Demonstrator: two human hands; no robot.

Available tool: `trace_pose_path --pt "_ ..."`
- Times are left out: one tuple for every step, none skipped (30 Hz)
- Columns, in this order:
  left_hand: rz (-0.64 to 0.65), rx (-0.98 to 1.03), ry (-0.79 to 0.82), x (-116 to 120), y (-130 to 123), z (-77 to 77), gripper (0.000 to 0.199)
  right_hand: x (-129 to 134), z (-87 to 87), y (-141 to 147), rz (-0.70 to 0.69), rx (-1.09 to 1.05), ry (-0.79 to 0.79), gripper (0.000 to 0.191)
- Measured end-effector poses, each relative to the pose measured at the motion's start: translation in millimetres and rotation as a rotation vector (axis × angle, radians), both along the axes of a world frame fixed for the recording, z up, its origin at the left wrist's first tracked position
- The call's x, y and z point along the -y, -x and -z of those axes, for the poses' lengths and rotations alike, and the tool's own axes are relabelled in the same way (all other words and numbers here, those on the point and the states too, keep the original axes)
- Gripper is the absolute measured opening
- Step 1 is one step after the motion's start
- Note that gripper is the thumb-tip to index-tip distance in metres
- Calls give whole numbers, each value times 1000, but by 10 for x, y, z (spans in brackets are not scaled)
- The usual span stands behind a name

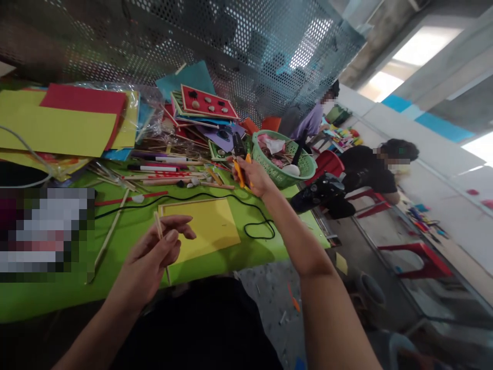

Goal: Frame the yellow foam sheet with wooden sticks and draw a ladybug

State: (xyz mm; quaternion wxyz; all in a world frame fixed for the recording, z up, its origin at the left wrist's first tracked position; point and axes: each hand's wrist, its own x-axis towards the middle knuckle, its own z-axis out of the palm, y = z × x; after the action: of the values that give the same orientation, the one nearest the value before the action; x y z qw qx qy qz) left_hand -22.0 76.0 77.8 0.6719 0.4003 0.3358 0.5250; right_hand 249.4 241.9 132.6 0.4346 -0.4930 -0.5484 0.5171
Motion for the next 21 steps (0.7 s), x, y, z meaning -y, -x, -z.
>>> trace_pose_path --pt "4 0 16 -11 8 -11 36 -46 22 8 13 17 -23 44" --pt "5 2 34 -21 14 -25 35 -91 40 14 20 43 -44 46" --pt "4 6 52 -29 20 -43 34 -136 56 17 21 77 -54 47" --pt "3 12 70 -35 24 -61 33 -181 71 18 16 116 -55 48" --pt "1 17 86 -42 28 -79 31 -227 86 19 5 160 -52 49" --pt "0 22 101 -48 32 -95 30 -273 102 20 -11 212 -51 50" --pt "0 26 114 -56 36 -106 30 -320 120 22 -34 279 -62 49" --pt "3 28 124 -65 40 -112 30 -365 139 28 -60 368 -90 48" --pt "7 29 134 -76 44 -112 31 -408 159 38 -86 475 -136 47" --pt "11 32 143 -89 49 -107 32 -448 180 53 -107 595 -192 46" --pt "16 37 153 -106 53 -96 33 -481 199 75 -122 718 -247 45" --pt "25 47 162 -124 58 -80 34 -509 217 102 -129 837 -290 45" --pt "41 66 164 -145 63 -60 36 -530 232 136 -131 949 -315 47" --pt "62 91 163 -165 69 -38 37 -544 243 176 -129 1052 -325 48" --pt "86 117 161 -184 74 -16 39 -552 251 220 -126 1143 -329 49" --pt "110 142 158 -200 79 4 40 -556 256 267 -125 1223 -332 49" --pt "130 162 156 -212 84 20 40 -555 259 315 -126 1292 -336 49" --pt "144 174 155 -219 87 31 40 -552 261 362 -127 1348 -343 48" --pt "149 176 158 -223 90 36 40 -546 263 405 -129 1395 -355 48" --pt "146 172 163 -223 91 38 40 -539 269 444 -128 1435 -370 49" --pt "145 168 165 -221 91 37 39 -533 278 474 -123 1467 -390 51"
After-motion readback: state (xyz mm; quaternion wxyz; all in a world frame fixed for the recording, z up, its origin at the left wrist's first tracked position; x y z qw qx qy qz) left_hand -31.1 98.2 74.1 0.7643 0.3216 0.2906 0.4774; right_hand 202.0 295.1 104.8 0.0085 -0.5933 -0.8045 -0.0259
